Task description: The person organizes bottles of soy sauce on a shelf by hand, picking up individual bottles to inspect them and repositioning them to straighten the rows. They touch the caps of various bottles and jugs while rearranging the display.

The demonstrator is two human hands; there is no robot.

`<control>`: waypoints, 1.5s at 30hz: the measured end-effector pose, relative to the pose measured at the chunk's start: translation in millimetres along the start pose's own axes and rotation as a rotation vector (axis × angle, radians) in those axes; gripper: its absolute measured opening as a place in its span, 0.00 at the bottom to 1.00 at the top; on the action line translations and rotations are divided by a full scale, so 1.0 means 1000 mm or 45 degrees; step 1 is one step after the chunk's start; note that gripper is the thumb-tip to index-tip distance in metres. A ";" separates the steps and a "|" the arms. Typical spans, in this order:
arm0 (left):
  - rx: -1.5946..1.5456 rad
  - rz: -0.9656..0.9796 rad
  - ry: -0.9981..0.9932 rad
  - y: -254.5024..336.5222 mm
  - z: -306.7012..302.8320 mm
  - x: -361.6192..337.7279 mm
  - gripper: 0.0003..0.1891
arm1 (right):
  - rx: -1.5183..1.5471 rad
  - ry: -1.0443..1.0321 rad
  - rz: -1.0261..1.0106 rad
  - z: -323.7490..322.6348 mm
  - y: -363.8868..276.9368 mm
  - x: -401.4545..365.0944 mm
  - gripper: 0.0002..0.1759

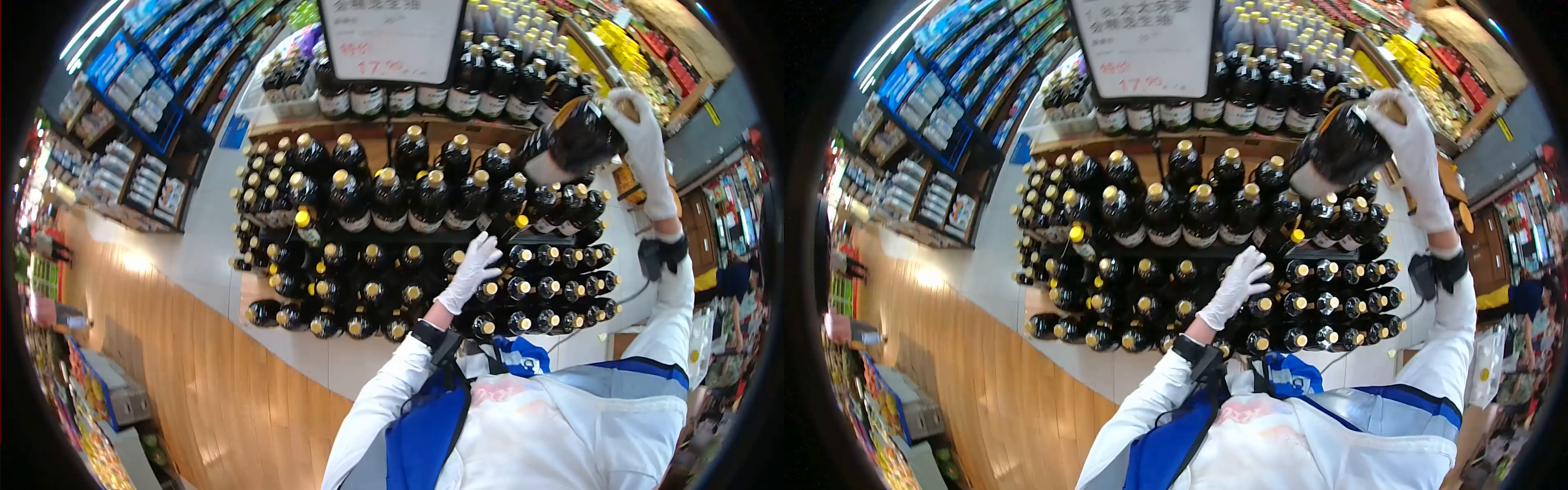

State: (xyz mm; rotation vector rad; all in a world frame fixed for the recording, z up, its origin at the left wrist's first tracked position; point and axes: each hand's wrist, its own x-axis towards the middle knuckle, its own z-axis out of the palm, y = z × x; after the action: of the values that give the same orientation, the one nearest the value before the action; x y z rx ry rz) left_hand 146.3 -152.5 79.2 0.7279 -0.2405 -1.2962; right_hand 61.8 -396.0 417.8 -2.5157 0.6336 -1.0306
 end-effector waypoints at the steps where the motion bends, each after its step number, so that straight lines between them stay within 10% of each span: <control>1: -0.139 -0.055 -0.146 -0.011 0.005 0.007 0.50 | 0.093 -0.026 0.063 -0.010 -0.021 -0.025 0.15; 5: -0.878 -0.360 -0.609 -0.015 0.047 -0.009 0.47 | 0.400 -0.373 0.398 -0.018 -0.075 -0.107 0.14; 8: -0.985 -0.366 -0.194 -0.046 0.048 -0.056 0.39 | 0.193 -0.617 -0.094 -0.011 -0.086 -0.170 0.13; 11: -0.848 -0.262 -0.004 -0.084 0.024 -0.092 0.38 | 0.301 -0.724 0.116 -0.017 -0.088 -0.213 0.15; 29: -0.315 0.163 -0.089 -0.268 0.154 -0.259 0.35 | 0.544 0.920 0.295 -0.181 -0.054 -0.578 0.09; 45: -0.118 0.241 -0.035 -0.280 0.212 -0.241 0.37 | 0.505 0.873 0.159 -0.216 0.014 -0.628 0.17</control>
State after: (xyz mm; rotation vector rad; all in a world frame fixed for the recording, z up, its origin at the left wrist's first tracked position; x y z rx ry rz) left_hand -258.3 -27.8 124.1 0.5944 -0.2637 -1.1303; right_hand -497.6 -111.2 200.8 -1.7397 0.6644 -1.7792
